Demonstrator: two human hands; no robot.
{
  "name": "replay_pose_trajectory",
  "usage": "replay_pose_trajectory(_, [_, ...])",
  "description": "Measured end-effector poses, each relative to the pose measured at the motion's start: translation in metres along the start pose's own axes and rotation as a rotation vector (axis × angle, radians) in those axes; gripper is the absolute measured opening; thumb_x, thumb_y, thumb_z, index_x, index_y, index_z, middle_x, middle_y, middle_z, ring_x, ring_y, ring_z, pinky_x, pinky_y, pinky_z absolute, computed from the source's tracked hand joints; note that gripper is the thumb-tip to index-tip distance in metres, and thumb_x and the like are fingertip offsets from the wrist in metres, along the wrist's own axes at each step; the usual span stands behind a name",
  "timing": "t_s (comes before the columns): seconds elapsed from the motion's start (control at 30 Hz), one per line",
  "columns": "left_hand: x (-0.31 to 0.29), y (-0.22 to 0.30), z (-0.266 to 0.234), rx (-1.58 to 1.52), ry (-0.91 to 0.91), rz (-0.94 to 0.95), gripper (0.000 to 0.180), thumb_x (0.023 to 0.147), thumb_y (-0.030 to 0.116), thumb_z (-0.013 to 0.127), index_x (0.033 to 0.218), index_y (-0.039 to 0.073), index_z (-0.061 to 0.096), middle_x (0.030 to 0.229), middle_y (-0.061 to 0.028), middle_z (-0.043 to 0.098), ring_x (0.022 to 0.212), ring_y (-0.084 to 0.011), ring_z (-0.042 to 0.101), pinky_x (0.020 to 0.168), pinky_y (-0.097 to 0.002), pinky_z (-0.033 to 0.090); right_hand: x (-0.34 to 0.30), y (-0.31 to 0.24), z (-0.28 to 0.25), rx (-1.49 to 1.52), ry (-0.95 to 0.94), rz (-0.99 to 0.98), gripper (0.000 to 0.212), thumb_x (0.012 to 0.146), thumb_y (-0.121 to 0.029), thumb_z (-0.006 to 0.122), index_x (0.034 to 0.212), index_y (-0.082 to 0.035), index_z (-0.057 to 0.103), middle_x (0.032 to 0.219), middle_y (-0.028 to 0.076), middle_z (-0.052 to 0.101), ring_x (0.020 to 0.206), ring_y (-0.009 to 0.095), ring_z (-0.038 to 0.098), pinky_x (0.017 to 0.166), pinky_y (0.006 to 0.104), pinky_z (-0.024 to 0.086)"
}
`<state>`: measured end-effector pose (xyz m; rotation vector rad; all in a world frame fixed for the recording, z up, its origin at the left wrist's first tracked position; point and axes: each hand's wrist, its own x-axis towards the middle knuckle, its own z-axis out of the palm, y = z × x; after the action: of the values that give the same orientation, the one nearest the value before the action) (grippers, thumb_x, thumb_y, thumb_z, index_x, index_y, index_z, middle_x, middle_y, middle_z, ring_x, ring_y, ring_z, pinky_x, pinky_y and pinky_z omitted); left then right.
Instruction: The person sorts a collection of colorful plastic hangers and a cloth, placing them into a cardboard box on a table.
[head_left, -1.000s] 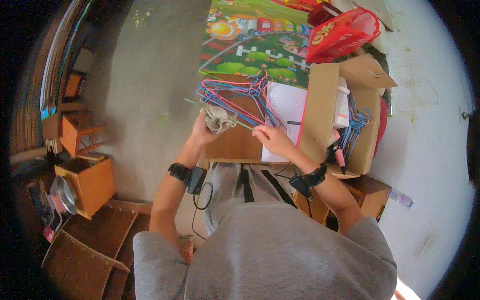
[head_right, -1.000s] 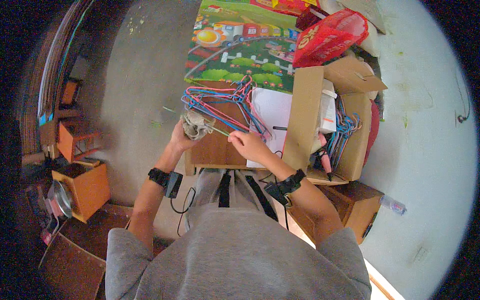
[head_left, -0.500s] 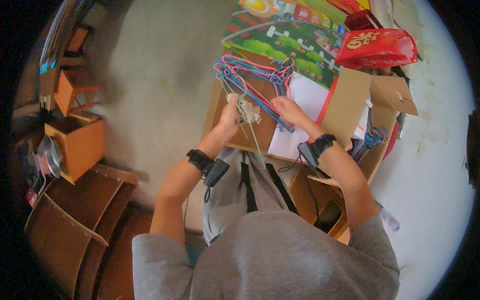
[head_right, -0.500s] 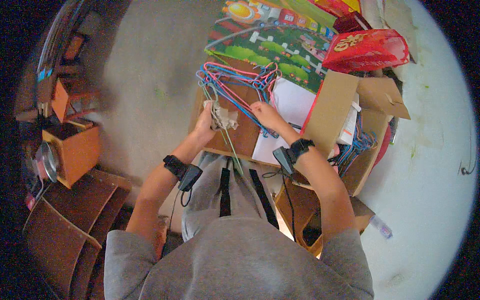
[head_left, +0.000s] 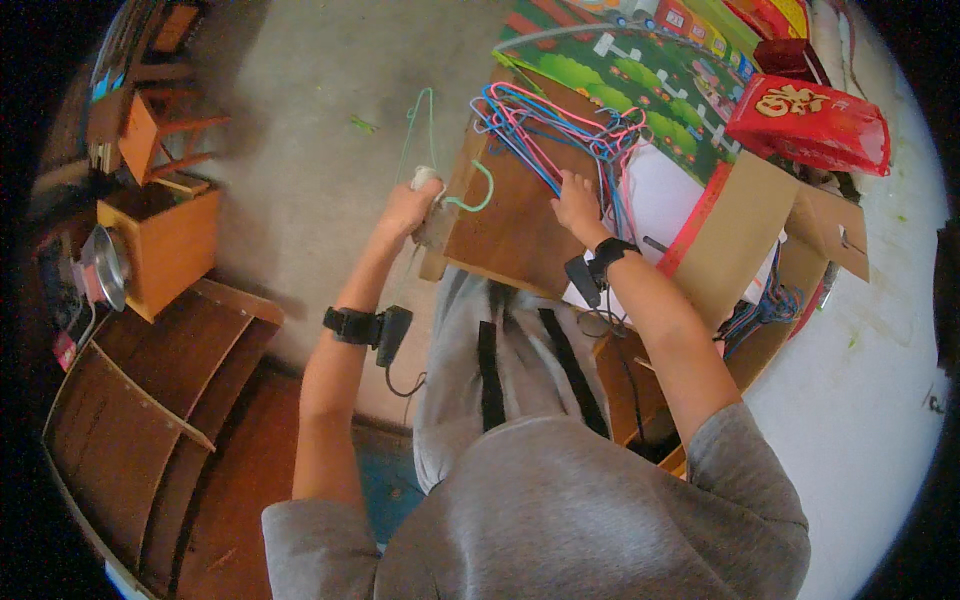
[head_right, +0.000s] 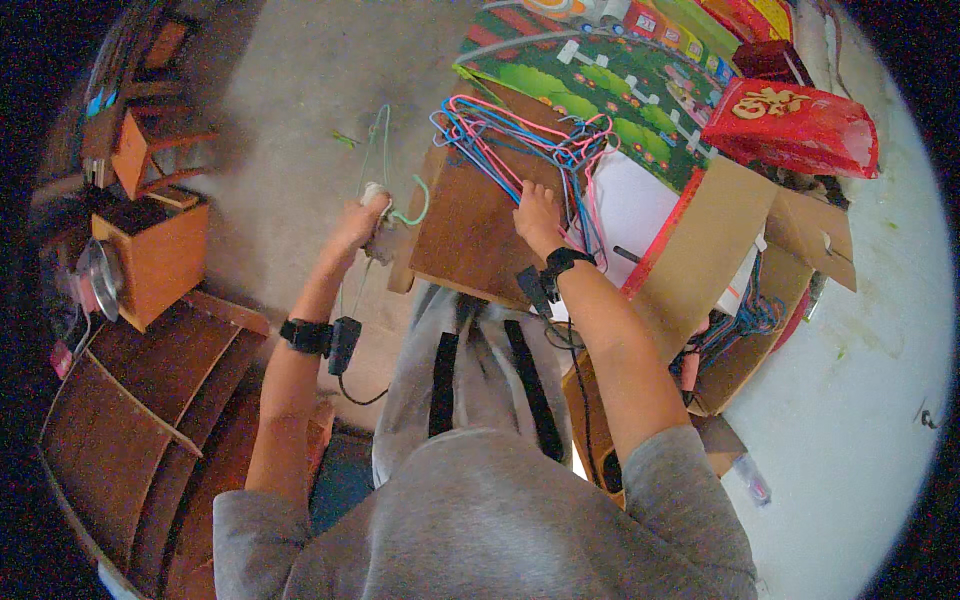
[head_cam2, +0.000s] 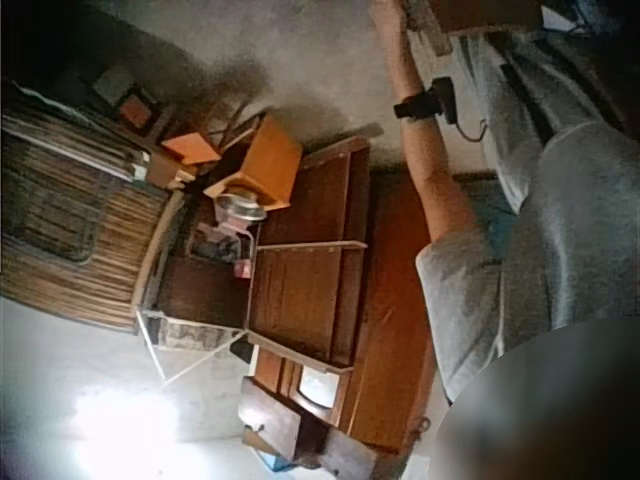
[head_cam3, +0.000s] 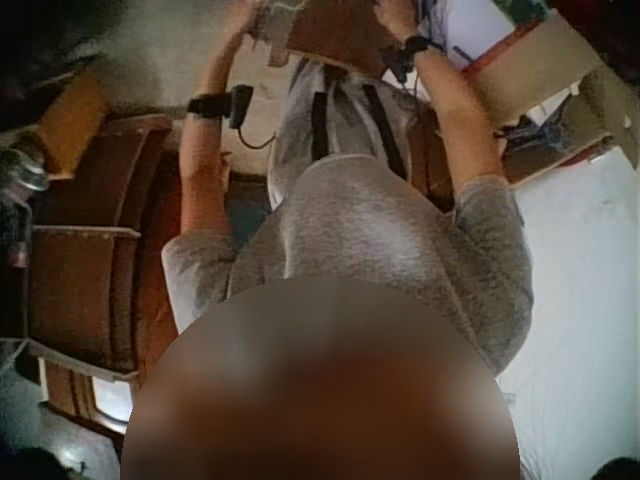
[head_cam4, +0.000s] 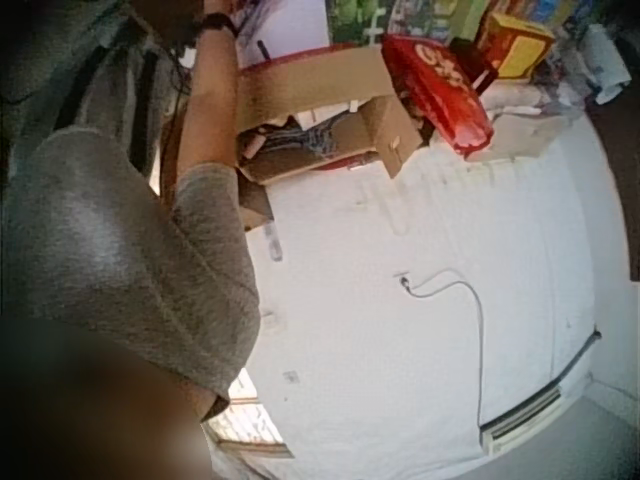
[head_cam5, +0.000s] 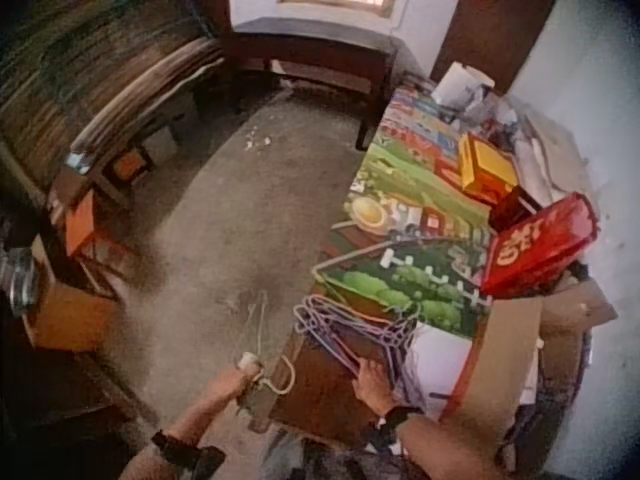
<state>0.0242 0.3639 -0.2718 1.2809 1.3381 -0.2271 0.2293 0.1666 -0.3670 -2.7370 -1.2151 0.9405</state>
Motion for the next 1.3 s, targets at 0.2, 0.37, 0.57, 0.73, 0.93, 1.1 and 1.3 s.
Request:
replay_pose_trajectory(0.2, [-0.021,0.037,0.007,-0.335,-0.127,0.108,0.032,0.081,0.033,0.047,0.090,0.004,0.056,0.079,-0.0040,0.056,0.069,-0.0149,0.053,0.061,-0.0305,0.042,-0.022,-0.030,-0.033,0.396,0.145,-0.257,0.041,0.084,-0.029,0.051,0.114,-0.002,0.043,0.092,0.017,0.054,0.091,0.029,0.053,0.080,0.0394,0.043])
replay_pose_trajectory(0.37, [-0.037,0.087,0.065,-0.774,-0.388,0.146,0.030,0.091,0.028,0.037,0.107,0.006,0.050,0.095,-0.0033,0.057,0.083,-0.0157,0.055,0.071,-0.0326,0.045,-0.084,-0.054,-0.103,0.912,-0.055,-0.276,0.037,0.089,-0.034,0.043,0.105,-0.001,0.049,0.083,0.016,0.058,0.074,0.026,0.057,0.068,0.0363,0.044])
replay_pose_trajectory(0.57, [-0.026,0.132,0.110,-0.958,-0.822,0.201,0.033,0.093,0.033,0.034,0.112,0.009,0.047,0.104,-0.0067,0.055,0.097,-0.0223,0.053,0.083,-0.0404,0.044,-0.168,-0.042,-0.172,0.817,0.393,-0.127,0.026,0.088,-0.025,0.046,0.100,-0.002,0.054,0.070,0.010,0.059,0.061,0.019,0.055,0.055,0.0302,0.042])
replay_pose_trajectory(0.73, [-0.038,0.175,0.151,-0.953,-0.734,-0.064,0.035,0.092,0.035,0.034,0.112,0.011,0.048,0.114,-0.0099,0.051,0.105,-0.0284,0.049,0.088,-0.0441,0.042,-0.250,0.005,-0.205,0.814,0.586,-0.010,0.018,0.085,-0.018,0.050,0.097,-0.005,0.055,0.075,0.014,0.060,0.065,0.028,0.059,0.054,0.0363,0.043])
replay_pose_trajectory(0.93, [-0.110,0.237,0.206,-0.812,-1.167,0.143,0.036,0.091,0.034,0.035,0.115,0.010,0.047,0.105,-0.0072,0.054,0.099,-0.0243,0.051,0.088,-0.0438,0.041,-0.315,0.064,-0.203,0.756,0.636,0.103,0.019,0.080,-0.017,0.058,0.094,-0.006,0.057,0.063,0.010,0.058,0.049,0.019,0.053,0.049,0.0291,0.042])
replay_pose_trajectory(1.1, [-0.188,0.249,0.283,-0.564,-1.174,0.317,0.028,0.088,0.023,0.044,0.110,0.007,0.048,0.095,-0.0036,0.056,0.091,-0.0183,0.053,0.083,-0.0349,0.043,-0.352,0.110,-0.207,1.000,0.759,0.087,0.037,0.079,-0.022,0.061,0.112,-0.010,0.049,0.076,0.009,0.058,0.058,0.016,0.054,0.052,0.0269,0.043])
replay_pose_trajectory(1.3, [-0.286,0.218,0.418,-0.120,-1.026,0.603,0.030,0.088,0.024,0.044,0.108,0.003,0.052,0.098,-0.0065,0.057,0.090,-0.0174,0.055,0.081,-0.0298,0.044,-0.405,0.184,-0.229,1.179,0.962,0.152,0.036,0.085,-0.024,0.053,0.116,-0.007,0.045,0.068,-0.001,0.048,0.058,0.005,0.044,0.051,0.0210,0.038])
